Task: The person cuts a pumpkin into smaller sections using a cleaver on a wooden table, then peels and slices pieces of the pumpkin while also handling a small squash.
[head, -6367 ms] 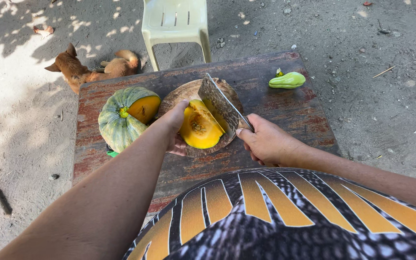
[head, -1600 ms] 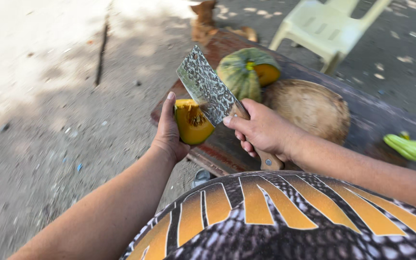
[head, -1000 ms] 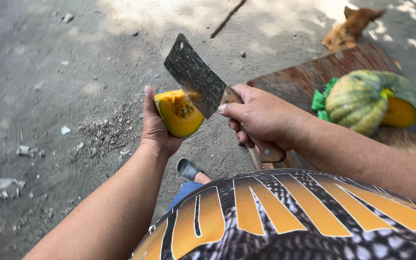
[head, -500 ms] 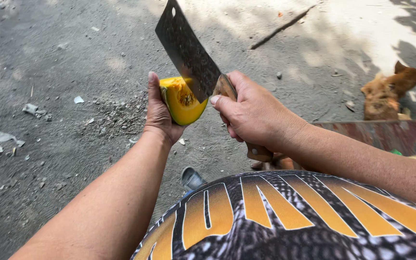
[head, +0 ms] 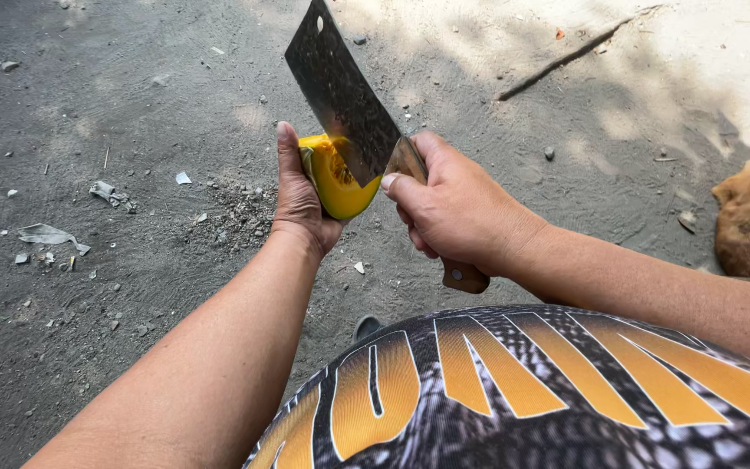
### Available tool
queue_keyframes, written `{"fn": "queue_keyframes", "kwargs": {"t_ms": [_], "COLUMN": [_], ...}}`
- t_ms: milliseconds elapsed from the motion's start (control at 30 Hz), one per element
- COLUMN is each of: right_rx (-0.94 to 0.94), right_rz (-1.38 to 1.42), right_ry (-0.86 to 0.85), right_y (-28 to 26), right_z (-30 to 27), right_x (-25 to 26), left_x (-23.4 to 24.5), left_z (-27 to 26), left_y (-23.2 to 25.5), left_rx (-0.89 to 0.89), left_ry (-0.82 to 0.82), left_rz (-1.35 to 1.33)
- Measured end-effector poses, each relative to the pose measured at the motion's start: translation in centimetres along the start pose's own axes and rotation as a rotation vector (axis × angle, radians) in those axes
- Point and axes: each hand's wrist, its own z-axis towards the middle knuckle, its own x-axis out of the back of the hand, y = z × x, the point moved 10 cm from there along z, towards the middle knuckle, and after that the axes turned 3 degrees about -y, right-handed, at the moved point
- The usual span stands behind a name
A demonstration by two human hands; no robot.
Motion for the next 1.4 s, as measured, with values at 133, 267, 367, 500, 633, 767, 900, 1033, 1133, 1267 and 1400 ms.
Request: {"fn": "queue_keyframes", "kwargs": {"t_ms": [133,267,367,500,633,767,900,1033,1133,1267,1400], "right_rx": [-0.055,-0.06,0.177,0.138,0.151,0.148,-0.009,-0.093,-0.209,-0.049,-0.176], "right_rz": [-0.047,-0.108,-0.332,-0.411,-0.452,-0.451,-0.251,-0.134,-0.137,-0.281,-0.146], "right_ry": [-0.031,-0.068,-0.049,-0.029,0.003,0.009,-0.011,0.078,0.132,0.242,0.246], "right_y": [0.4,1.9,1.5,4.0,4.8,4.5,5.4,6.0,7.9,8.1,9.6], "right_z": [0.1,1.1,2.1,2.8,2.6,2.5,0.8,-0.3,-0.2,0.5,0.6], "right_x": [0.9,2.3,2.8,4.0,6.2,8.4,12.3,16.4,17.4,17.9,17.0], "left_x": [-1.2,-2.0,-3.6,-3.8,-4.2,-5.7,-7.3,-9.3,-10.6,-12.8,-12.4], "left_z": [0.6,0.6,0.3,1.2,2.2,2.9,3.9,4.4,5.2,7.1,8.0], "left_y": [-0.2,-0.4,-0.9,-2.5,-4.1,-5.0,-5.2,-5.1,-5.4,-6.3,-7.2], "left_rx": [0.007,0.009,0.022,0.05,0.067,0.086,0.128,0.183,0.165,0.209,0.307], "left_ry": [0.039,0.121,0.094,0.222,0.325,0.302,0.255,0.212,0.232,0.084,0.086], "left_rz": [-0.011,0.018,0.033,0.089,0.105,0.136,0.189,0.234,0.181,0.152,0.139]}}
